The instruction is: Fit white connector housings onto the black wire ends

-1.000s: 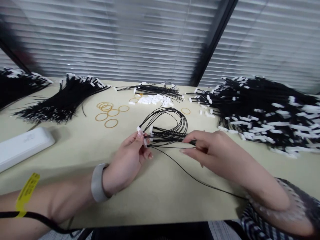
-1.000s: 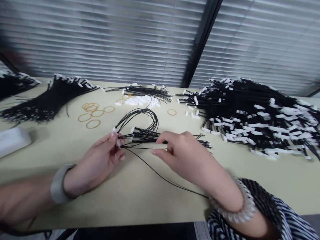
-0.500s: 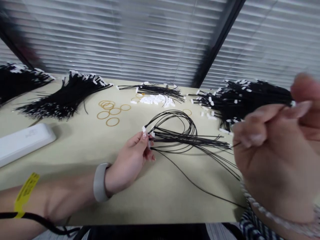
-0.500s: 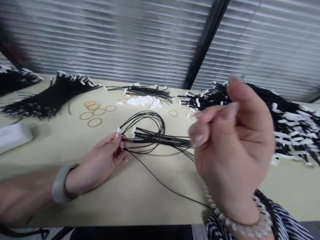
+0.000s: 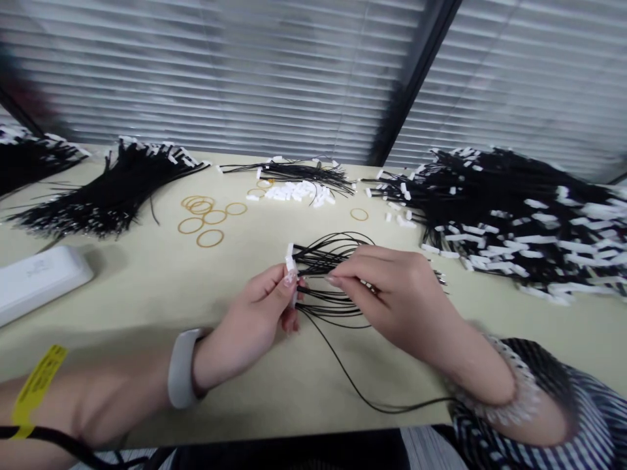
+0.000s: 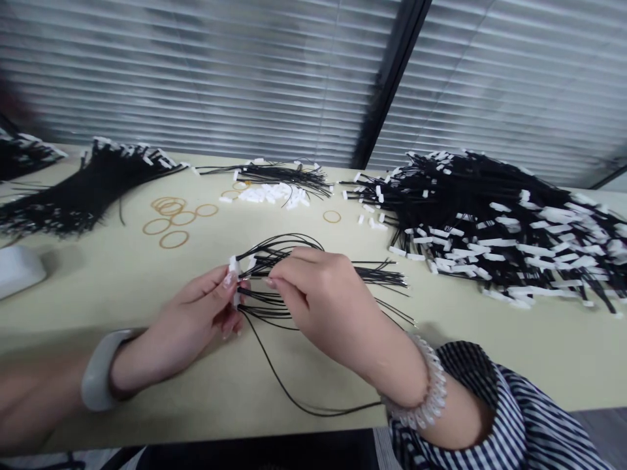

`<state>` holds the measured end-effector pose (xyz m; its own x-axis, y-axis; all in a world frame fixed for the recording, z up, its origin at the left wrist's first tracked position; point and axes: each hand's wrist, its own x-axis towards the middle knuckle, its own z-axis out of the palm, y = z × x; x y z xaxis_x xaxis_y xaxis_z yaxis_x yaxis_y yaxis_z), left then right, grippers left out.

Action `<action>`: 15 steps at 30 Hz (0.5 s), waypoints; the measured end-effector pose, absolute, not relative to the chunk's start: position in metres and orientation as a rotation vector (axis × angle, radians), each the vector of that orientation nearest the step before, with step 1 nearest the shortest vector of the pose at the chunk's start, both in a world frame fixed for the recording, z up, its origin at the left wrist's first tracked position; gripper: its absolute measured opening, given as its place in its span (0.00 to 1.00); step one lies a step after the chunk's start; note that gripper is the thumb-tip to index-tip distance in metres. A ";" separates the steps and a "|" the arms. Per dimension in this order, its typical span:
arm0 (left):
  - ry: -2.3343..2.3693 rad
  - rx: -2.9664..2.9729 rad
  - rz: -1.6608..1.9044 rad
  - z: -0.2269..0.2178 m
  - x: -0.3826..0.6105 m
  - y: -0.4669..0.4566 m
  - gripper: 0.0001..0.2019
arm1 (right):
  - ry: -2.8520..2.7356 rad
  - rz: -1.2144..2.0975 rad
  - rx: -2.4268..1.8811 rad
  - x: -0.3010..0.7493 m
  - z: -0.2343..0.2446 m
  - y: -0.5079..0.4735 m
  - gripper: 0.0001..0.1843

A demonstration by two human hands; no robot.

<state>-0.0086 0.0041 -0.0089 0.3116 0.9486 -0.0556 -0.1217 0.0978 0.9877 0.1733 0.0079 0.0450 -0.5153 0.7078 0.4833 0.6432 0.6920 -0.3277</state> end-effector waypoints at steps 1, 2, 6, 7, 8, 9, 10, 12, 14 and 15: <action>0.921 1.210 0.972 -0.009 -0.009 0.004 0.12 | -2.309 0.147 -1.033 0.173 0.045 0.007 0.08; 0.923 1.227 0.962 -0.009 -0.009 0.003 0.12 | -2.312 0.152 -1.035 0.172 0.044 0.007 0.08; 0.920 1.237 0.949 -0.008 -0.009 0.002 0.12 | -2.341 0.167 -1.060 0.172 0.045 0.006 0.09; 0.917 1.235 0.946 -0.008 -0.009 0.002 0.13 | -2.355 0.170 -1.063 0.172 0.045 0.006 0.09; 0.918 1.237 0.939 -0.008 -0.009 0.001 0.13 | -2.365 0.174 -1.063 0.172 0.045 0.006 0.09; 0.925 1.243 0.931 -0.008 -0.010 0.001 0.13 | -2.370 0.179 -1.062 0.173 0.045 0.006 0.10; 0.934 1.253 0.921 -0.008 -0.010 0.001 0.14 | -2.368 0.183 -1.057 0.172 0.045 0.007 0.10; 0.958 1.288 0.902 -0.008 -0.011 0.000 0.14 | -2.356 0.187 -1.053 0.172 0.045 0.007 0.09; 0.963 1.326 0.889 -0.008 -0.011 0.000 0.14 | -2.350 0.179 -1.066 0.169 0.044 0.007 0.09; 0.961 1.346 0.886 -0.007 -0.011 0.001 0.14 | -2.355 0.174 -1.081 0.168 0.042 0.007 0.09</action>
